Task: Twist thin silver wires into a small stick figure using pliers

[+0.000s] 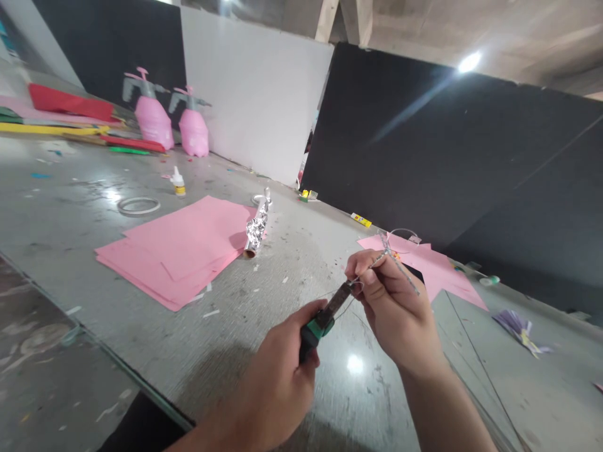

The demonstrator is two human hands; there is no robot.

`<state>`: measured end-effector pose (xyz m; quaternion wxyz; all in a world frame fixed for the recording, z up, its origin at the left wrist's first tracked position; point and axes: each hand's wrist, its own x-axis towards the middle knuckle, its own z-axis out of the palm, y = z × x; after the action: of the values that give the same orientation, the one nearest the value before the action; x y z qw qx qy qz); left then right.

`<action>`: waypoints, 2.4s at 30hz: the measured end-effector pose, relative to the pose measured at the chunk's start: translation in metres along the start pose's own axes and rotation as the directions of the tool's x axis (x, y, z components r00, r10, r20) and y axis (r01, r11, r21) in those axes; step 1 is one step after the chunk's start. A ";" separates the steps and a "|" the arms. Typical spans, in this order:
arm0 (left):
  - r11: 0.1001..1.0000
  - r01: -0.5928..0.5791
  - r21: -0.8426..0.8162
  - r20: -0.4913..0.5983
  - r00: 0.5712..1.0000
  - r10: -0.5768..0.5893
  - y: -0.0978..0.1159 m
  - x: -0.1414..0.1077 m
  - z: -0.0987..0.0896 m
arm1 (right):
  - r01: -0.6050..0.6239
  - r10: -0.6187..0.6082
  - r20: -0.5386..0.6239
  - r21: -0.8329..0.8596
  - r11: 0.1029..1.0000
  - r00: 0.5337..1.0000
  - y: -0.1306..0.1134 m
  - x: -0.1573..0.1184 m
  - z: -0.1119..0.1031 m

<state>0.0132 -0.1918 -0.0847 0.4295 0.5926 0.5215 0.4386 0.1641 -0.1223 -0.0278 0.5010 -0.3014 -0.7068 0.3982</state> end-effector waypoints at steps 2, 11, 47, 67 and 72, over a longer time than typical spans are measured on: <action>1.000 0.006 -0.002 -0.002 1.000 -0.006 0.001 0.000 0.000 | 0.005 -0.004 -0.008 0.069 0.998 1.000 0.000 0.000 0.000; 1.000 0.010 -0.028 0.016 1.000 -0.009 -0.001 0.000 0.002 | 0.029 -0.027 -0.031 0.069 0.997 0.999 -0.004 0.000 -0.001; 0.969 0.184 -0.166 0.215 0.966 -0.147 -0.004 0.003 -0.001 | 0.014 -0.035 -0.123 -0.169 0.986 0.992 -0.006 -0.003 0.006; 0.994 0.111 0.022 0.118 0.987 -0.113 -0.005 0.007 -0.006 | 0.057 -0.122 -0.167 -0.347 0.936 0.978 -0.005 -0.004 0.009; 0.994 0.075 0.085 0.090 0.993 -0.083 -0.001 0.007 -0.013 | 0.073 -0.126 -0.131 -0.353 0.933 0.983 -0.003 -0.002 0.009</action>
<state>0.0012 -0.1844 -0.0824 0.4459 0.6082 0.5415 0.3716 0.1561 -0.1275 -0.0273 0.5118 -0.3780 -0.7401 0.2175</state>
